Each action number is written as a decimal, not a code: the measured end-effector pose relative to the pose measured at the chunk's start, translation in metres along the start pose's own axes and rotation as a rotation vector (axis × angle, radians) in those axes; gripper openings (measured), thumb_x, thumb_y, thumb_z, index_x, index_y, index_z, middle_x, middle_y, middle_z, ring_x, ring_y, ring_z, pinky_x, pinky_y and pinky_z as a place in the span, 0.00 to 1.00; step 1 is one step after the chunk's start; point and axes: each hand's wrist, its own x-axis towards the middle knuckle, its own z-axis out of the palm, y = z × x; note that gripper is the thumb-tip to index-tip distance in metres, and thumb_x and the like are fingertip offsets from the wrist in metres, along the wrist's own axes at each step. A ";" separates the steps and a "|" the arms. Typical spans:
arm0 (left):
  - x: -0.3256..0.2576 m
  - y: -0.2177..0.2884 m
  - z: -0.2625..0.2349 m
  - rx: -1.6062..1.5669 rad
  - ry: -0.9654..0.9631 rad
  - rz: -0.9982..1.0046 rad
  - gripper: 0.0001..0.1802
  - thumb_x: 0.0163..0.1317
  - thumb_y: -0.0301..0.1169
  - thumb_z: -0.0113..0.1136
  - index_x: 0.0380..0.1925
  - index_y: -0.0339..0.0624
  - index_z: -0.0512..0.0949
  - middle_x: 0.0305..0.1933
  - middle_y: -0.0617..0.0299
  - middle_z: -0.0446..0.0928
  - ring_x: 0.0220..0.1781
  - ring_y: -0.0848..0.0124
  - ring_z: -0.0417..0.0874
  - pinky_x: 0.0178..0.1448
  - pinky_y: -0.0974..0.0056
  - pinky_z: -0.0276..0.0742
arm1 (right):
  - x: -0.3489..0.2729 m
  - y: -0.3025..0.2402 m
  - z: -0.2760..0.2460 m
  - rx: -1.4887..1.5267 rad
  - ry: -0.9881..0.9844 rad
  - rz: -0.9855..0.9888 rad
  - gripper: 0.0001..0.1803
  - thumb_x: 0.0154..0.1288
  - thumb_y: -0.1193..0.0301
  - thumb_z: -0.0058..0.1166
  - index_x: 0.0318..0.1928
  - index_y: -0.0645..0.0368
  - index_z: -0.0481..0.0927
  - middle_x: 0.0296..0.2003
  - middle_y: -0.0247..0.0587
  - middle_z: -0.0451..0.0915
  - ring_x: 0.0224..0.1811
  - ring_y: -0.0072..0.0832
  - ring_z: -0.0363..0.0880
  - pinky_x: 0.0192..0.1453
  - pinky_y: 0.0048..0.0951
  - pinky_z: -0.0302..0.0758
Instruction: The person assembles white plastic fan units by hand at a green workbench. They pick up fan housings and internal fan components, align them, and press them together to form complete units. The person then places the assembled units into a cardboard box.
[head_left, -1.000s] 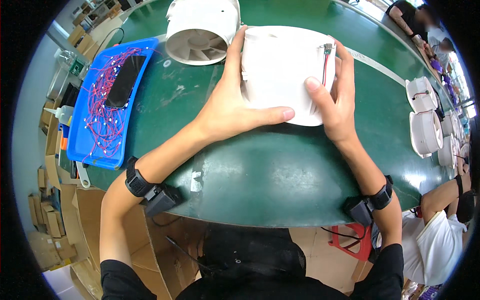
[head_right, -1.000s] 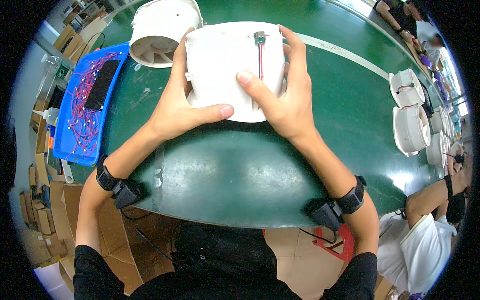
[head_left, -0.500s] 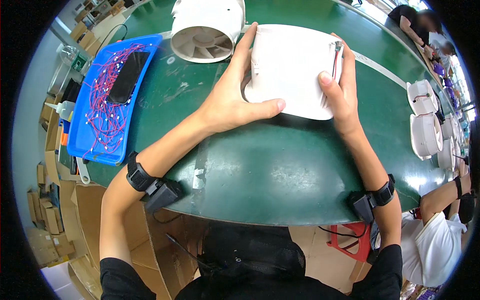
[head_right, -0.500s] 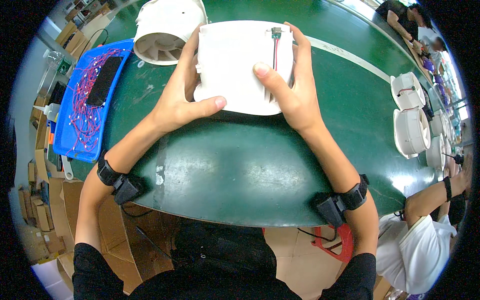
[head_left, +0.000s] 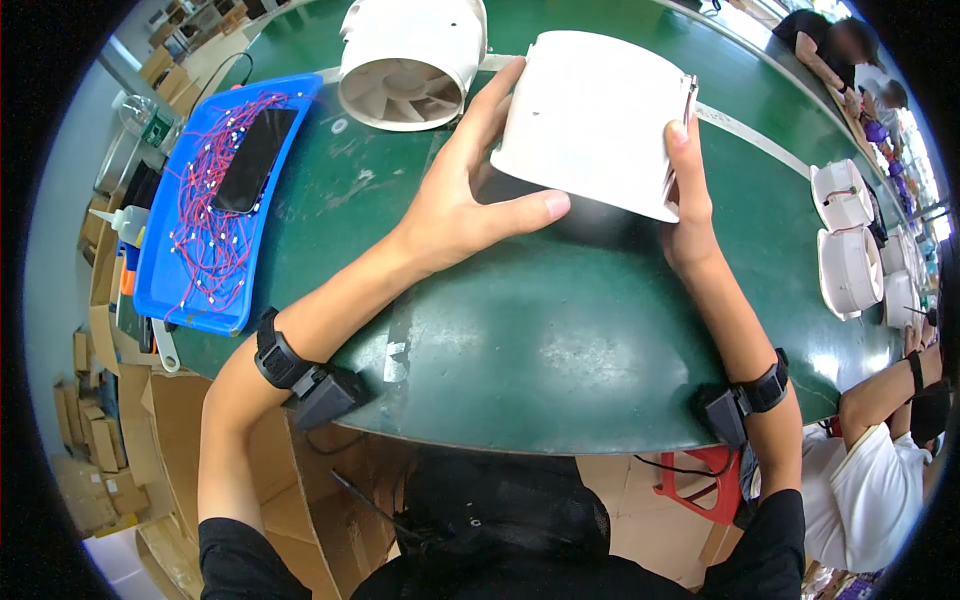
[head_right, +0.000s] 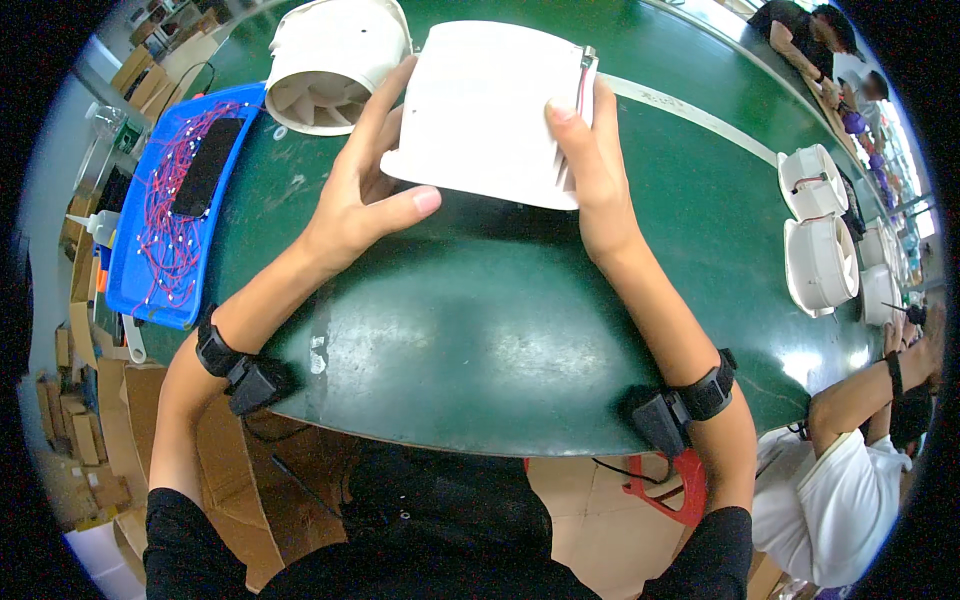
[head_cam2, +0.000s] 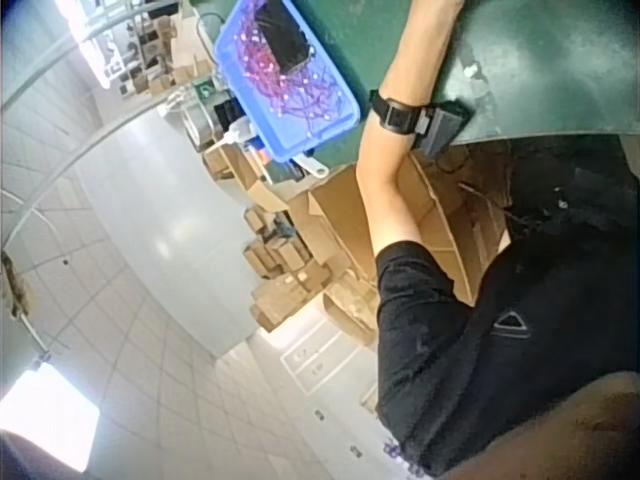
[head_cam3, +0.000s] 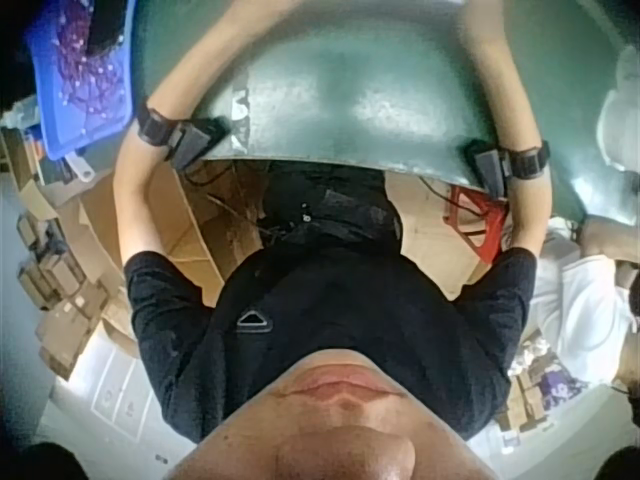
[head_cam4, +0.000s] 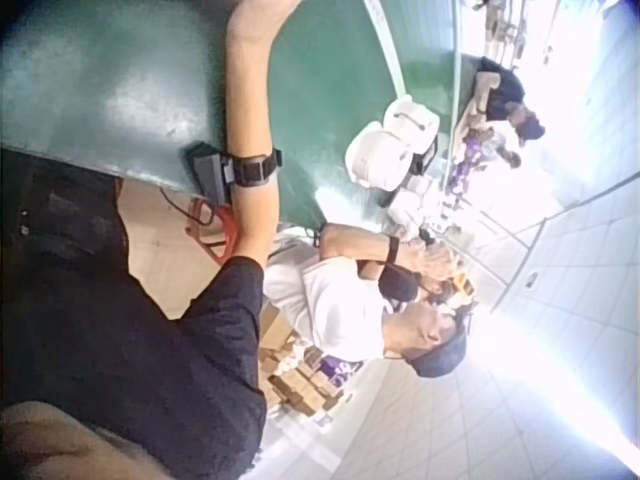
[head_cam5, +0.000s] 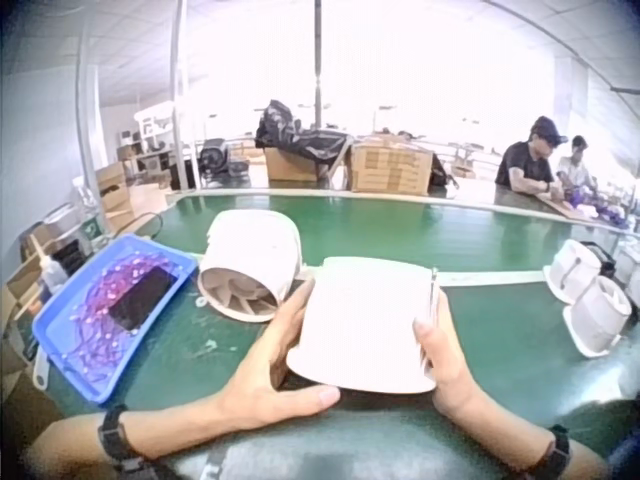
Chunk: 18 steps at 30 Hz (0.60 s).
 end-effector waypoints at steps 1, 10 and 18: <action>0.000 -0.002 -0.001 0.005 -0.009 0.020 0.58 0.49 0.32 0.71 0.72 0.34 0.41 0.72 0.42 0.53 0.75 0.56 0.52 0.75 0.56 0.46 | 0.000 -0.001 0.001 0.050 0.005 0.039 0.37 0.67 0.52 0.46 0.64 0.68 0.56 0.54 0.49 0.67 0.58 0.31 0.65 0.65 0.31 0.59; 0.000 -0.002 0.000 0.000 -0.002 0.017 0.57 0.49 0.30 0.70 0.72 0.34 0.42 0.73 0.43 0.51 0.76 0.57 0.51 0.76 0.56 0.44 | -0.001 -0.007 0.004 0.089 0.013 0.058 0.38 0.68 0.50 0.46 0.65 0.68 0.55 0.54 0.46 0.65 0.58 0.29 0.64 0.66 0.29 0.57; 0.000 -0.001 -0.003 -0.017 0.101 0.072 0.52 0.54 0.37 0.68 0.71 0.35 0.45 0.69 0.42 0.57 0.71 0.57 0.59 0.74 0.55 0.51 | -0.005 -0.007 -0.004 0.412 -0.032 0.296 0.34 0.70 0.45 0.36 0.63 0.59 0.63 0.53 0.47 0.74 0.53 0.36 0.75 0.56 0.35 0.72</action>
